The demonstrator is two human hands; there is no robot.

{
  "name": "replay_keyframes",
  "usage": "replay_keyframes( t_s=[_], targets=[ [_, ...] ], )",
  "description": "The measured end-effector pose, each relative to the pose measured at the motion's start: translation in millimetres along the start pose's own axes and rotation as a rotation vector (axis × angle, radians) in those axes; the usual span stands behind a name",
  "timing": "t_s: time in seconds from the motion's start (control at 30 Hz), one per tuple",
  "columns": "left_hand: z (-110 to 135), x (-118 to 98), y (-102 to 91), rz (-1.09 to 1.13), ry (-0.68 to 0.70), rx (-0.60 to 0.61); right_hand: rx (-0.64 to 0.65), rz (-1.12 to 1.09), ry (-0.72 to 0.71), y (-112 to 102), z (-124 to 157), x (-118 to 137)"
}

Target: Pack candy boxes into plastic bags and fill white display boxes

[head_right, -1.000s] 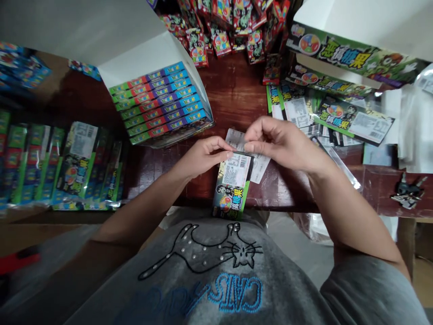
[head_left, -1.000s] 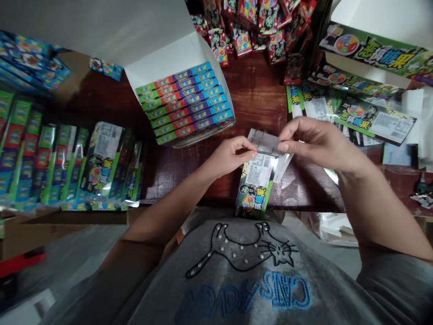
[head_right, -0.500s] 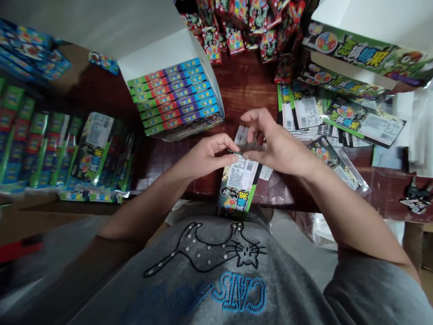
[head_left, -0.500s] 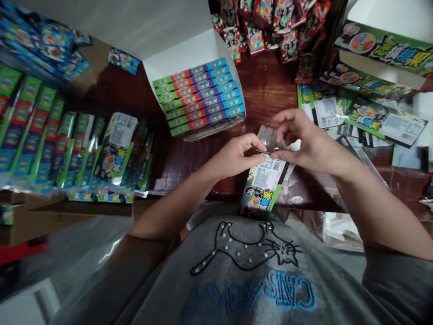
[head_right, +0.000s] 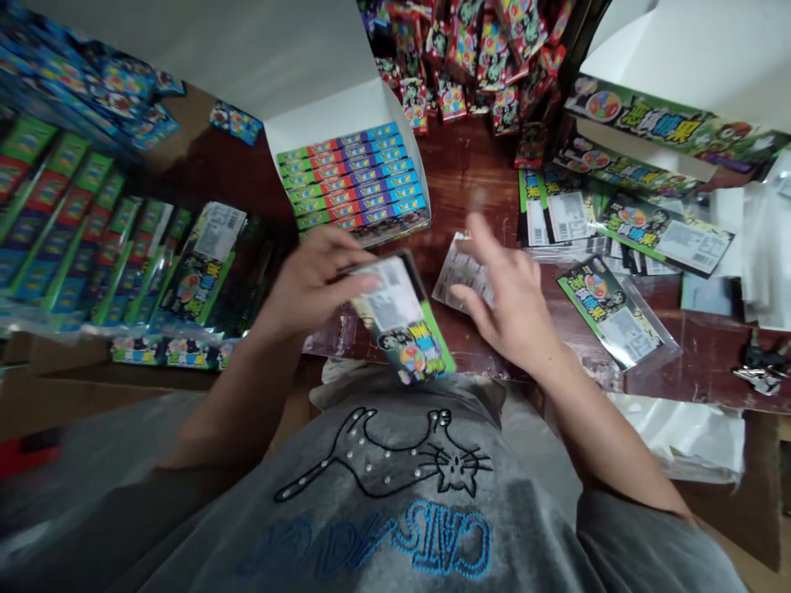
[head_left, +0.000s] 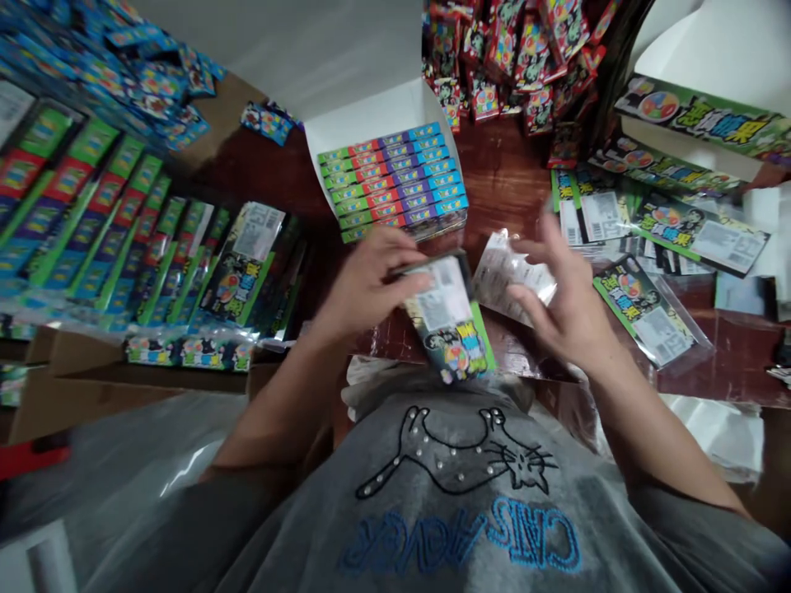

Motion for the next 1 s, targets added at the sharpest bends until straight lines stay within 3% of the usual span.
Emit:
replay_keyframes(
  t_s=[0.07, 0.13, 0.3, 0.43, 0.53, 0.6, 0.77, 0.87, 1.0],
  targets=[
    [23, -1, -30.0, 0.097, 0.039, -0.187, -0.176, -0.182, 0.083, 0, 22, -5],
    [45, 11, -38.3, 0.167, 0.04, -0.245, -0.262, -0.372, 0.186, 16, 44, -8],
    [80, 70, 1.8, 0.025, -0.102, -0.073, -0.462, -0.516, 0.444, 48, 69, -13],
    [76, 85, 32.5, 0.01, -0.136, 0.053, -0.385, -0.476, 0.455, 48, 56, -12],
    [56, 71, 41.1, 0.061, -0.057, -0.012, -0.324, -0.405, 0.394, 47, 45, -6],
    [45, 59, 42.8, 0.076, -0.005, -0.065, -0.362, -0.34, 0.331, 47, 41, -1],
    [39, 56, 54.3, 0.066, -0.05, 0.153, -0.421, -0.205, 0.22, 54, 45, 0],
    [45, 65, 50.7, 0.037, -0.085, 0.207, -0.339, -0.295, 0.215, 62, 51, -7],
    [48, 76, 44.5, 0.025, -0.091, 0.226, -0.122, -0.421, 0.287, 69, 52, -17]
  ],
)
Point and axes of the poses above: each hand's wrist, its own z-axis away from the middle knuckle, its own y-axis out of the palm, x = y × z, the point moved 7 cm from there along -z, towards the middle knuckle, and after that the axes turned 9 degrees about -y, right-handed, at the moved point
